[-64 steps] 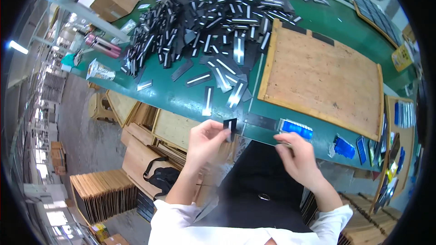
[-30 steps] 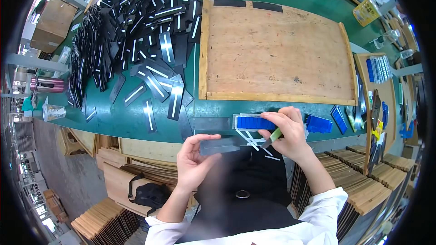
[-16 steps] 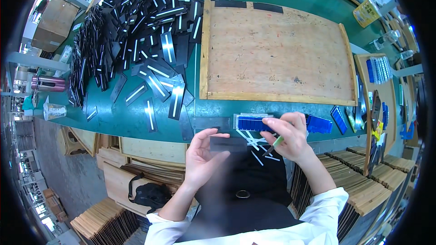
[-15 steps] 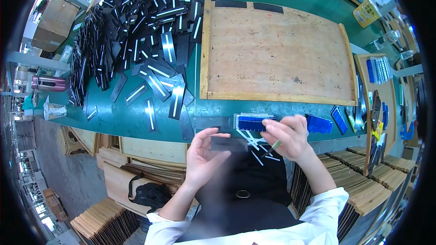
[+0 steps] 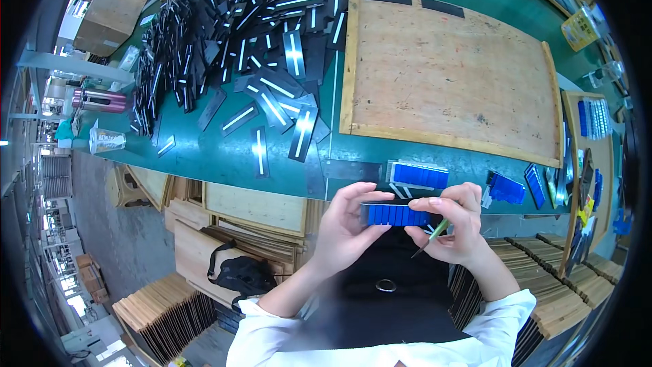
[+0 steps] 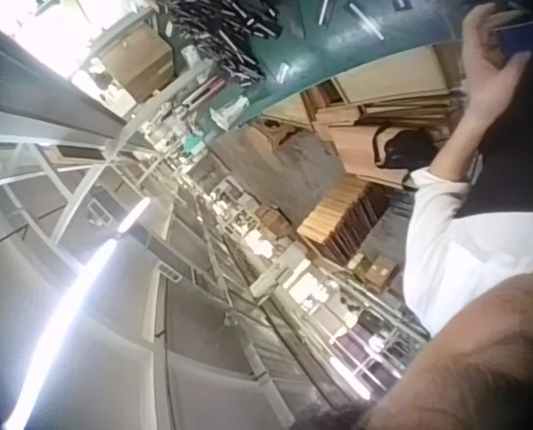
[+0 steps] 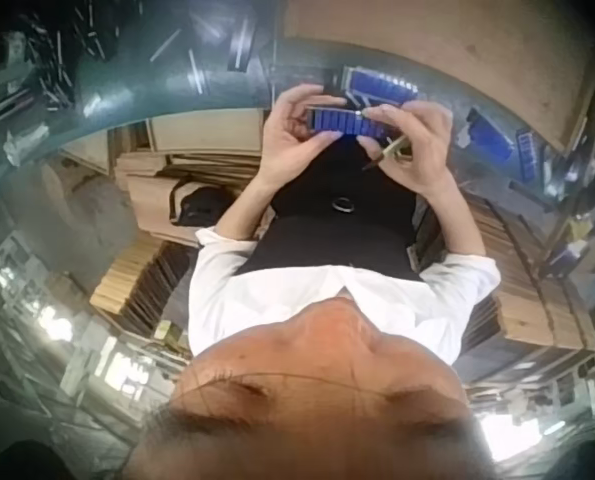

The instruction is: The person places a wooden board onto the workbench. They then pick up rectangular strips, peel the backing tape from them using a small utility blade, and attach the strips along the top edge of the board.

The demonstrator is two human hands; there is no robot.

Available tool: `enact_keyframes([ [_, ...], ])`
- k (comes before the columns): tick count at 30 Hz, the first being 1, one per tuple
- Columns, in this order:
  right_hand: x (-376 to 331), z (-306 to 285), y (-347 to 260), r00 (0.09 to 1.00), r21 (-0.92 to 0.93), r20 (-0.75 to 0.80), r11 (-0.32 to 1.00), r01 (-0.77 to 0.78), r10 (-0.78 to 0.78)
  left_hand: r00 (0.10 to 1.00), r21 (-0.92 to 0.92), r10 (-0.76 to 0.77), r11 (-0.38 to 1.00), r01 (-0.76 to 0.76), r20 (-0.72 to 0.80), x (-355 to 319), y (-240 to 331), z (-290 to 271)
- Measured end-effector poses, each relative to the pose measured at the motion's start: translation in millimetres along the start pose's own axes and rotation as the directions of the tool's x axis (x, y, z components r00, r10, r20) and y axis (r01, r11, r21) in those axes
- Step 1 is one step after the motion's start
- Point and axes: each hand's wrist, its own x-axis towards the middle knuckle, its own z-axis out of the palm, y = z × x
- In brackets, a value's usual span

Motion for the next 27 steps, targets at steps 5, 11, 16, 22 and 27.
enact_keyframes([
  [5, -2.0, 3.9, -0.2, 0.999, 0.016, -0.047, 1.0, 0.02, -0.019, 1.0, 0.007, 0.01, 1.0, -0.01, -0.001, -0.8, -0.2, -1.8],
  [11, -0.8, 2.9, -2.6, 0.999, 0.002, -0.025, 1.0, 0.022, -0.022, 1.0, -0.009, 0.022, 1.0, -0.022, 0.004, -1.5, -0.6, -3.7],
  [16, 0.1, 2.6, -3.8, 1.0, -0.014, -0.017, 1.0, 0.02, -0.02, 1.0, -0.026, 0.007, 1.0, -0.007, 0.005, -1.3, -0.4, -2.4],
  [22, 2.6, 8.3, -2.8, 0.998, 0.023, -0.06, 0.999, 0.024, -0.023, 0.994, -0.061, -0.111, 0.992, 0.11, -0.013, -1.2, 2.4, -0.7],
  [27, 3.8, 7.9, -3.1, 1.0, 0.053, -0.008, 0.999, 0.003, -0.002, 0.992, -0.09, -0.12, 0.989, 0.117, -0.026, -2.1, 1.4, -3.9],
])
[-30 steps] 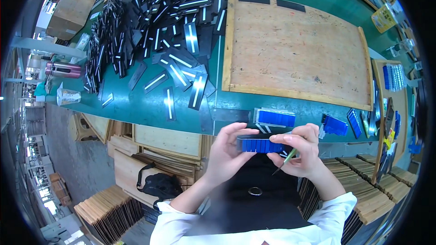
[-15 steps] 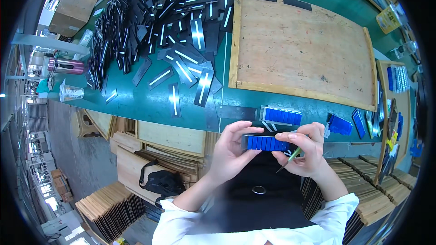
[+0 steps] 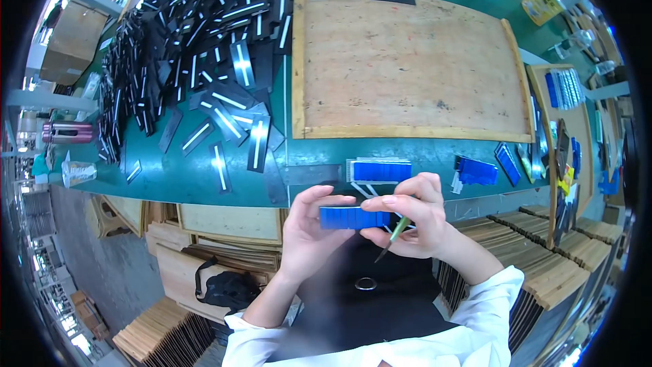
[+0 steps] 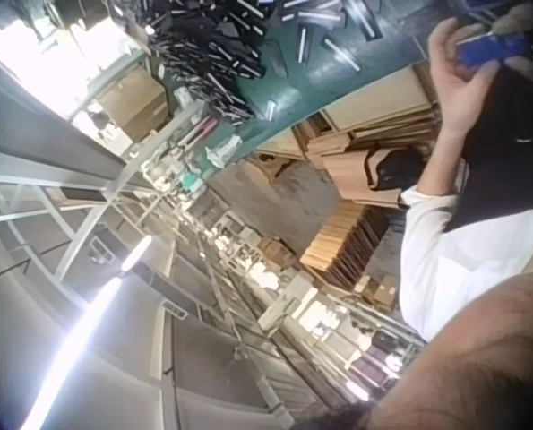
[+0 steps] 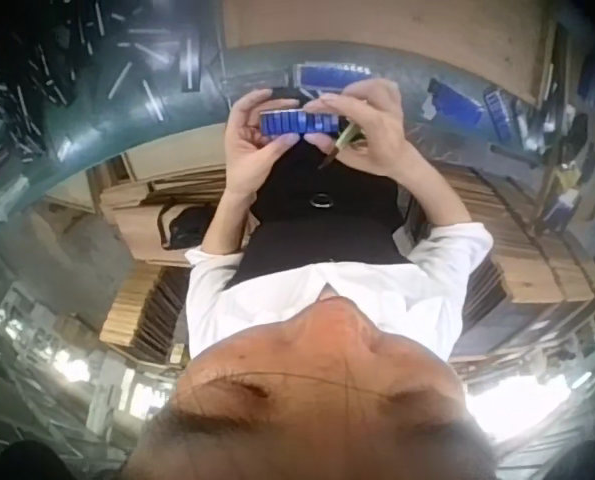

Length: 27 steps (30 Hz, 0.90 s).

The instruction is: The person places a wooden board onto the workbench. They then pick up rectangular strips, peel the backing tape from them using a small utility blade, and attach the strips along the top edge of the board.

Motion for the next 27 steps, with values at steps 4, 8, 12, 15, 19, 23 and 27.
enact_keyframes([
  [4, 1.2, -1.6, 0.3, 1.0, 0.004, 0.0, 1.0, 0.0, 0.0, 0.999, 0.002, 0.042, 0.999, -0.042, 0.027, 1.2, -2.2, -2.6],
  [8, 0.3, -4.2, 1.1, 1.0, 0.009, 0.011, 1.0, -0.003, 0.003, 0.998, -0.019, 0.05, 0.999, -0.049, 0.042, 2.0, -3.4, -2.5],
  [12, -0.2, -5.2, -0.1, 1.0, 0.004, 0.006, 1.0, -0.004, 0.004, 0.997, -0.031, 0.053, 0.998, -0.051, 0.054, 1.4, -2.8, -2.2],
  [15, -0.1, -5.3, -0.1, 1.0, 0.0, 0.003, 1.0, -0.008, 0.008, 0.997, -0.015, 0.057, 0.998, -0.056, 0.059, 1.7, -4.3, -2.5],
  [19, -0.3, -5.0, 0.1, 1.0, -0.004, 0.0, 1.0, -0.005, 0.005, 0.996, -0.023, 0.059, 0.998, -0.057, 0.062, 1.7, -3.8, -2.0],
  [23, -1.4, -3.8, -0.1, 1.0, 0.004, -0.008, 1.0, -0.002, 0.002, 0.999, -0.041, 0.051, 0.998, -0.051, 0.016, 1.0, -1.3, 2.7],
  [27, -2.0, -3.9, -0.9, 1.0, -0.004, 0.003, 1.0, -0.009, 0.009, 0.998, -0.062, 0.056, 0.996, -0.057, -0.026, -0.1, 1.5, 5.2],
])
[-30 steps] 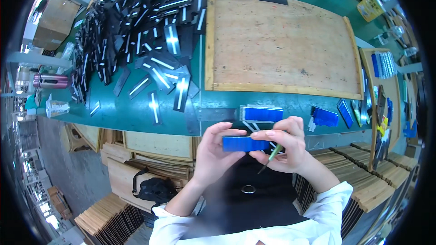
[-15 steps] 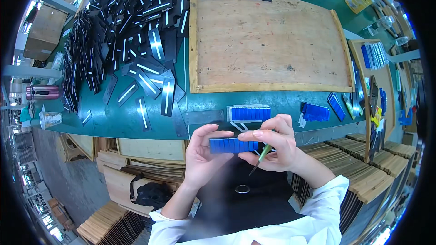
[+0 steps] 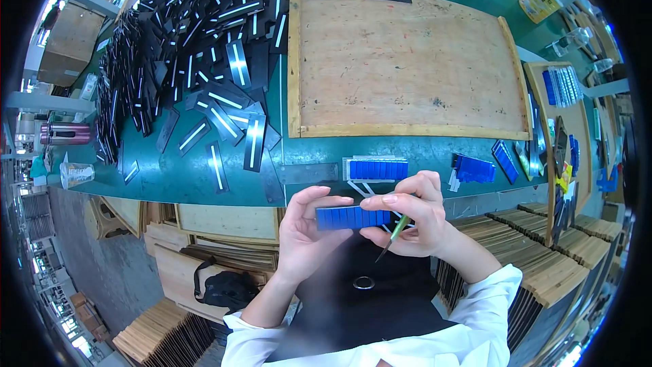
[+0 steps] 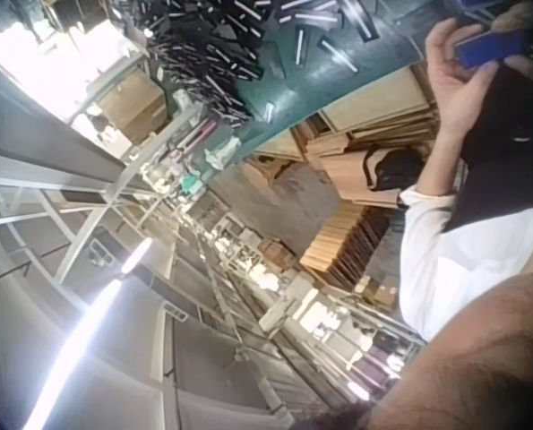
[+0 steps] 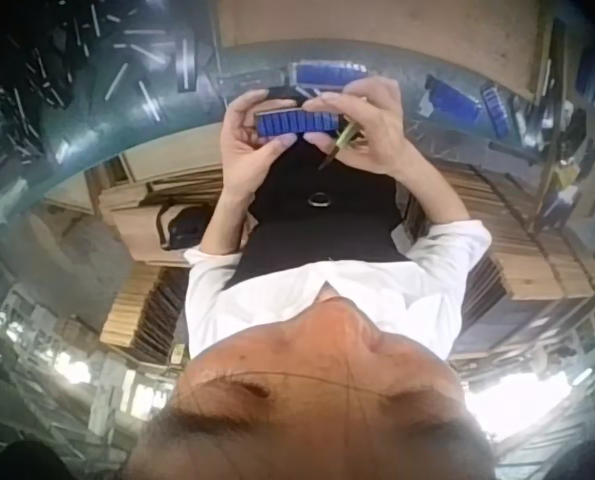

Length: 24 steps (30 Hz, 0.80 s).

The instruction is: The person places a wooden board onto the workbench. They then pick up rectangular strips, peel the backing tape from them using a small utility blade, and attach the strips along the top edge of the board.

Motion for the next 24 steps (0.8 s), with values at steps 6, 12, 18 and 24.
enact_keyframes([
  [6, 19, -5, -5, 0.994, 0.013, 0.029, 0.995, -0.103, 0.102, 0.991, 0.17, 0.087, 0.98, -0.103, 0.102, -5, 7, 2],
  [12, 27, -18, -10, 0.94, -0.078, 0.08, 0.942, -0.326, 0.332, 0.983, 0.191, 0.14, 0.968, -0.161, 0.119, -11, 14, 3],
  [18, 28, -30, -9, 0.609, 0.4, 0.472, 0.461, -0.792, 0.637, 0.986, 0.214, 0.12, 0.966, -0.143, 0.116, -8, 23, 8],
  [24, 19, -30, -7, 0.808, 0.375, 0.268, 0.716, -0.589, 0.525, 0.995, 0.052, 0.092, 0.995, -0.089, -0.05, -1, 26, 7],
])
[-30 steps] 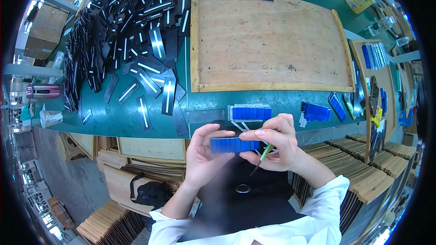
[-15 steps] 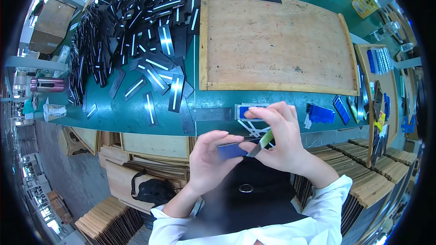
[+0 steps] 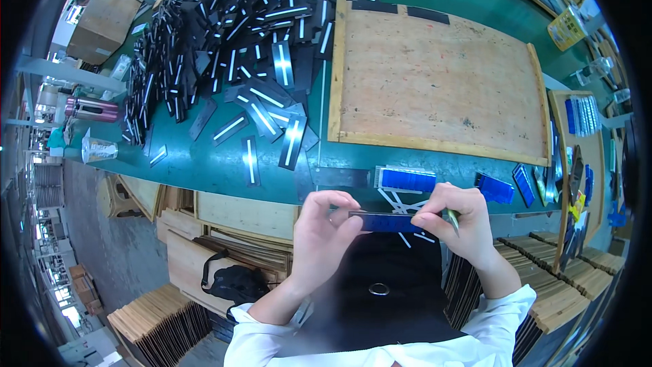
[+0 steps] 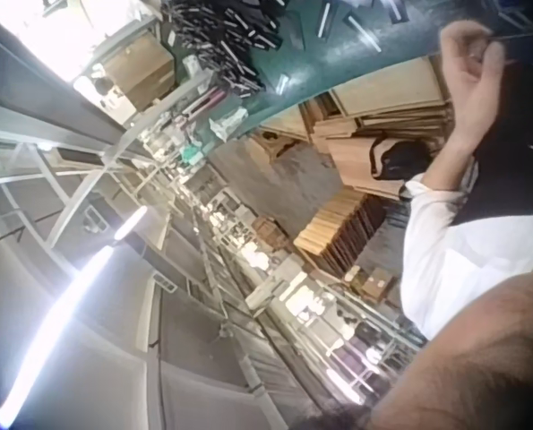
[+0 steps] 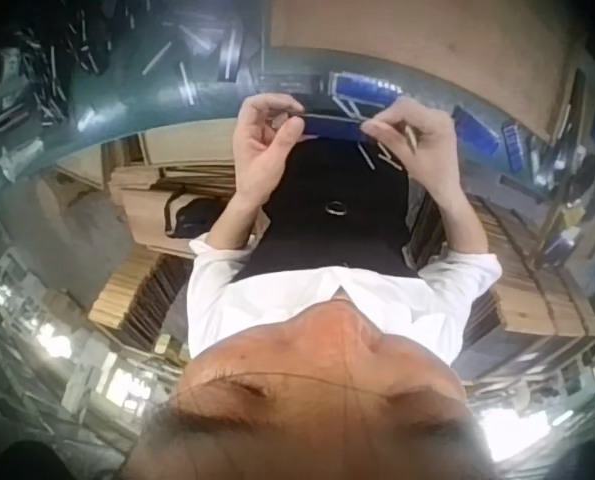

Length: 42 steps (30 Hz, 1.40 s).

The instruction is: The person places a wooden board onto the workbench. They then pick up rectangular strips, peel the backing tape from them using a small utility blade, and attach the strips along the top edge of the board.

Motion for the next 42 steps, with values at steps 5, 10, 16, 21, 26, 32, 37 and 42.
enact_keyframes([
  [5, 2, 0, -1, 0.996, -0.06, -0.005, 0.995, 0.085, -0.085, 0.999, 0.104, -0.032, 0.994, 0.031, 0.009, 2, 2, 1],
  [10, 5, 1, -1, 0.996, -0.085, -0.019, 0.992, 0.089, -0.091, 0.974, -0.115, -0.198, 0.971, 0.21, 0.109, 6, 4, -2],
  [16, 11, 5, -7, 0.995, -0.02, -0.004, 0.995, 0.096, -0.096, 0.947, -0.047, -0.252, 0.963, 0.266, 0.199, 15, 5, 14],
  [21, 13, -2, -5, 0.988, 0.091, 0.068, 0.985, -0.145, 0.139, 0.956, 0.236, -0.233, 0.953, 0.189, 0.176, 20, 13, 13],
  [26, 24, -14, -3, 0.982, 0.084, 0.111, 0.983, -0.165, 0.155, 0.824, 0.769, 0.328, 0.314, -0.557, 0.463, 36, 30, 13],
  [32, 36, -11, -9, 0.956, 0.055, 0.213, 0.974, -0.218, 0.202, 0.782, 0.776, 0.349, 0.196, -0.6, 0.516, 42, 36, 23],
  [37, 50, -24, -6, 0.945, 0.152, 0.263, 0.975, 0.159, -0.195, 0.936, 0.619, 0.269, 0.702, -0.352, 0.227, 46, 26, 24],
  [42, 65, -18, 7, 0.864, -0.166, 0.104, 0.848, 0.503, -0.493, 0.986, -0.094, -0.048, 0.994, 0.063, 0.158, 54, 15, 15],
])
